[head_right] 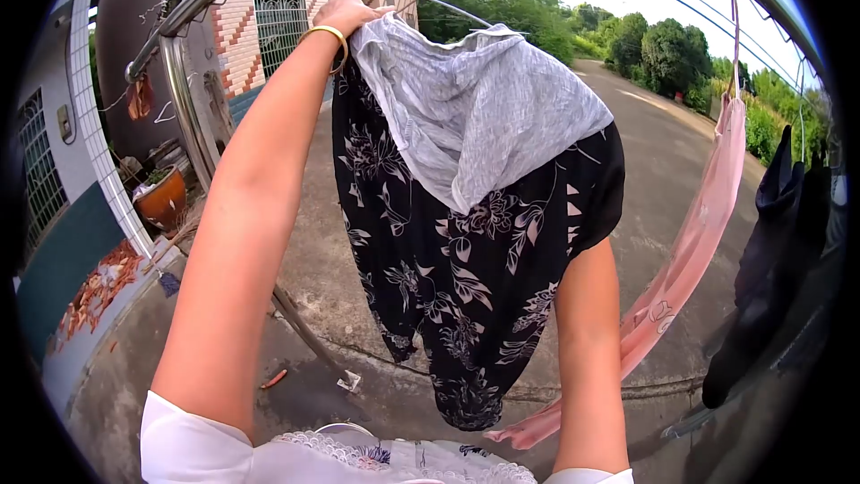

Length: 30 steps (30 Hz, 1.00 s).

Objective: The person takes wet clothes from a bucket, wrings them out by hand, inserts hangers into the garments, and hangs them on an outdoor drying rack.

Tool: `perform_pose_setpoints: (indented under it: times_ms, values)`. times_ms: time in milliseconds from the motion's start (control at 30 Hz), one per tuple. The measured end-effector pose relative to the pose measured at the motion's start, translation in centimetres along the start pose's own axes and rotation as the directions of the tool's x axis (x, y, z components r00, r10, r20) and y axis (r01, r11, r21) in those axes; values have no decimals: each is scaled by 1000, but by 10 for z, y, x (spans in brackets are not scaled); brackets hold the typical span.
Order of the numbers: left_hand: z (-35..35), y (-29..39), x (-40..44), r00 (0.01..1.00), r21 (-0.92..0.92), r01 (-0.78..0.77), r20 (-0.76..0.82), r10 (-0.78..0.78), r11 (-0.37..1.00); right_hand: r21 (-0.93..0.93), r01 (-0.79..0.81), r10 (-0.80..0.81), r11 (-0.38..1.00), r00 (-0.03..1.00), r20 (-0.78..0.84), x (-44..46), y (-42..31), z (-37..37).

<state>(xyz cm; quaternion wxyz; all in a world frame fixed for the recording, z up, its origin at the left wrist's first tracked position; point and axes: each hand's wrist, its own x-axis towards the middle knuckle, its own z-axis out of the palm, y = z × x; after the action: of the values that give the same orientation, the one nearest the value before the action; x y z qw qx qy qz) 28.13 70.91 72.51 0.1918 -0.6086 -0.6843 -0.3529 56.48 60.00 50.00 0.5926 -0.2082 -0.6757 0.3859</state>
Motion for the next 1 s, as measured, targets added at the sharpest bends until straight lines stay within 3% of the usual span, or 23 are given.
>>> perform_pose_setpoints:
  times_ms: [67,100,133,200,267,300,333,400,467,533,600,633,667,700,733,800,833,867,933,967,1000]
  values:
    - [-14,-17,4,979,-44,-124,-171,114,991,-143,47,-55,989,997,-53,14,-11,-4]
    - [-15,-24,-2,929,-143,-222,-331,164,965,-219,67,-88,973,993,-84,20,-17,-10]
    - [-10,-35,1,807,-204,-375,-552,210,904,-293,93,-135,952,983,-128,29,-27,-21]
    - [-18,-39,-54,774,-510,-484,-628,77,711,-427,147,-263,892,937,-228,41,-51,-40]
    - [-2,-43,-118,927,-907,-373,-372,43,194,-378,244,-398,893,820,-411,33,-81,-44]
    - [7,-45,-147,981,-978,-190,-185,62,83,-305,317,-435,898,741,-512,23,-108,-35]
    - [18,-43,-172,995,-1000,9,6,100,-25,-459,352,-558,816,688,-464,16,-129,-21]
    - [33,-30,-209,952,-947,276,247,180,-162,-664,420,-656,619,742,-142,9,-167,8]
    - [41,-13,-220,921,-871,381,332,202,-310,-749,500,-520,435,818,245,20,-186,43]
    - [42,-4,-214,875,-767,483,431,218,-422,-831,513,-351,216,835,424,40,-195,83]
    - [32,6,-207,801,-739,598,547,242,-310,-828,520,-336,-209,757,560,58,-181,97]
    - [30,9,-206,801,-733,599,549,240,-322,-835,431,-284,-342,800,529,64,-176,102]
    - [28,11,-205,744,-661,667,577,337,-343,-830,439,-274,-346,798,536,71,-171,99]
    - [27,13,-202,682,-584,730,591,430,-356,-801,406,-261,-440,796,547,79,-166,92]
    - [30,16,-199,685,-579,728,592,426,-367,-763,371,-246,-529,794,556,83,-161,88]
    - [48,12,-192,844,-808,534,493,211,-250,-847,237,-436,-475,773,461,84,-154,86]
    - [66,3,-186,944,-947,320,318,84,-9,-889,182,-521,-420,753,401,89,-154,77]
    - [59,-9,-189,1000,-806,-20,-22,4,592,-926,134,-598,-354,729,334,93,-153,70]
    - [48,-22,-193,998,-639,-56,-12,63,767,-936,-6,-531,-352,825,195,97,-155,61]
    - [46,-25,-195,969,-822,150,232,84,550,-936,36,-545,-349,805,234,100,-153,54]
    - [45,-28,-196,886,-877,390,441,147,281,-937,88,-555,-339,786,274,106,-150,44]
